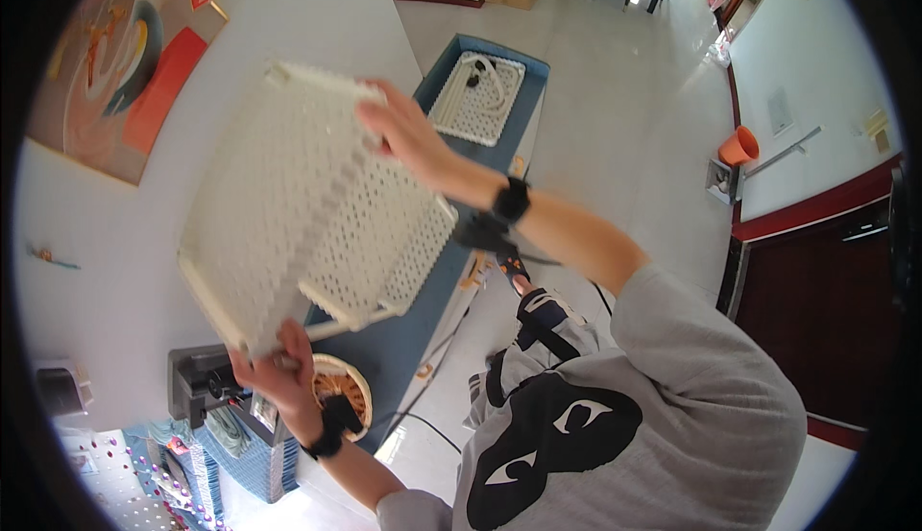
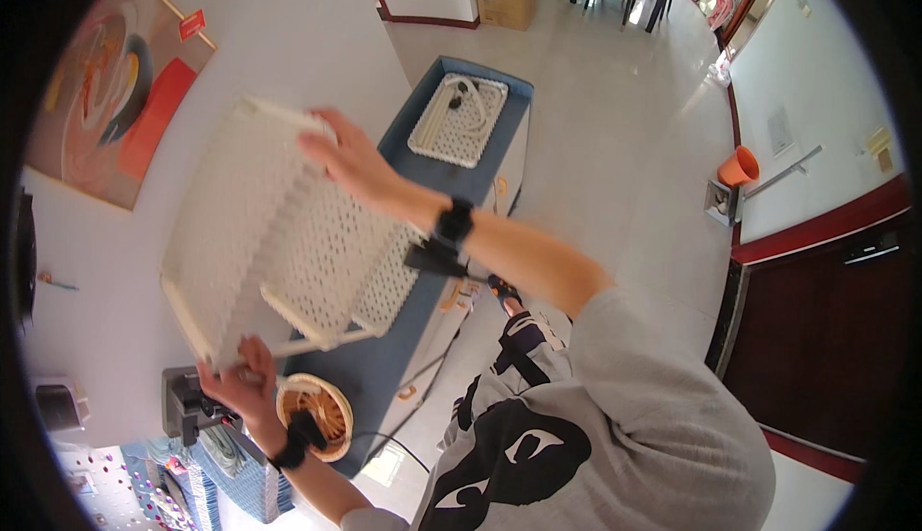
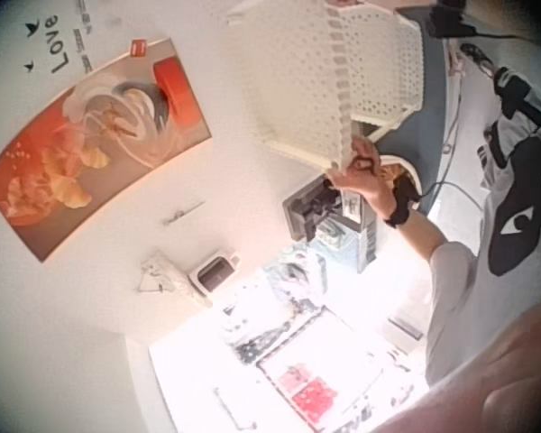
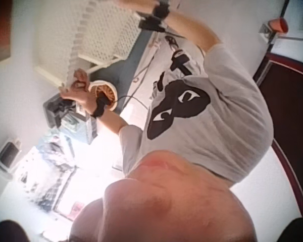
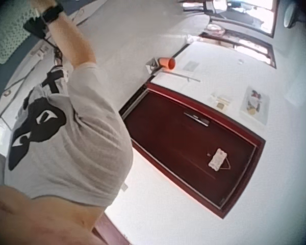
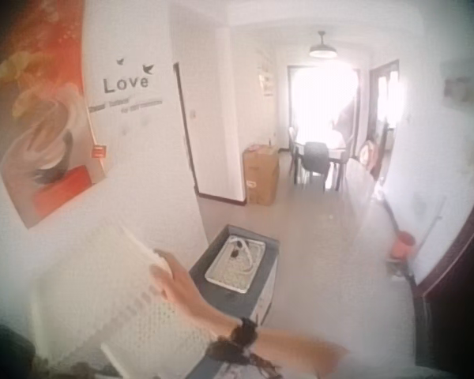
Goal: The recorder is assembling a white plastic multi-tiered shelving unit by inserting plastic support legs into the corners of the trays.
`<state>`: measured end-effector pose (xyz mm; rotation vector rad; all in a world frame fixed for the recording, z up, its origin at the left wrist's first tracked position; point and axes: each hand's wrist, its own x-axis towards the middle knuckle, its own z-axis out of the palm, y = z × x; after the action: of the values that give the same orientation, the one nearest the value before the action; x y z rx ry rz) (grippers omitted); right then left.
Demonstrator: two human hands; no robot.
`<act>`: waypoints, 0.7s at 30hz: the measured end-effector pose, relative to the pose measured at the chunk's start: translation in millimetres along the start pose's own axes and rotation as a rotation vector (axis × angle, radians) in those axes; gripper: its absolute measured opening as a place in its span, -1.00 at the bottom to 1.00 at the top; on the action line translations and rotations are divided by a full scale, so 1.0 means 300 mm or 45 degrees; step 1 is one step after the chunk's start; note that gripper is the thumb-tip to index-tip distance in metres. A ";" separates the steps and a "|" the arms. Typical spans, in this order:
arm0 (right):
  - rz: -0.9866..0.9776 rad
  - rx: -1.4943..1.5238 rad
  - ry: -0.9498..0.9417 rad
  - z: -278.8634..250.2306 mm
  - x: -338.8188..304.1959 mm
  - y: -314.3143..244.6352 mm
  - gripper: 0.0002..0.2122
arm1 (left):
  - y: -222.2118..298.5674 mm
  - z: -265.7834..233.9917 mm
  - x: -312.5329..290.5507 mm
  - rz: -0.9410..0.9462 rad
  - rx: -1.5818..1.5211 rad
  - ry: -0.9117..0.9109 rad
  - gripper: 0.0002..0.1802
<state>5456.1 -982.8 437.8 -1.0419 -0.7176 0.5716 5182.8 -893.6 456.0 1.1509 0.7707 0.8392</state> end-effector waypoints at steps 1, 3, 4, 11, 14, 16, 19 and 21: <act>0.028 0.066 -0.049 -0.013 -0.009 0.000 -0.48 | -0.007 0.013 -0.014 0.055 0.028 0.141 -0.24; -0.014 -0.040 -0.153 -0.099 -0.017 0.043 -0.42 | -0.018 0.074 -0.032 0.227 0.315 0.131 -0.22; -0.107 -0.063 -0.198 -0.125 -0.010 0.074 -0.46 | -0.019 0.057 -0.046 0.168 0.193 0.186 -0.21; 0.492 -1.131 -0.138 -0.763 0.210 0.549 -0.69 | -0.041 0.099 -0.027 0.095 0.335 0.432 -0.13; 0.368 -1.528 -0.197 -0.958 0.307 0.809 -0.71 | -0.116 0.048 -0.005 0.442 0.349 0.733 -0.09; 0.631 -1.245 -0.098 -0.929 0.371 0.849 -0.66 | -0.111 0.031 -0.044 0.475 0.368 0.955 -0.11; 0.619 -1.411 -0.002 -0.940 0.465 1.008 -0.57 | -0.069 0.006 -0.111 0.438 0.521 1.191 -0.47; 0.792 -1.285 -0.020 -1.119 0.542 1.135 -0.51 | -0.118 -0.182 -0.169 0.472 0.419 1.059 -0.57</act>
<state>5786.4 -918.2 61.4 -2.2468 -0.6921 0.7592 5117.2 -919.8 413.5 1.2480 1.4384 1.5898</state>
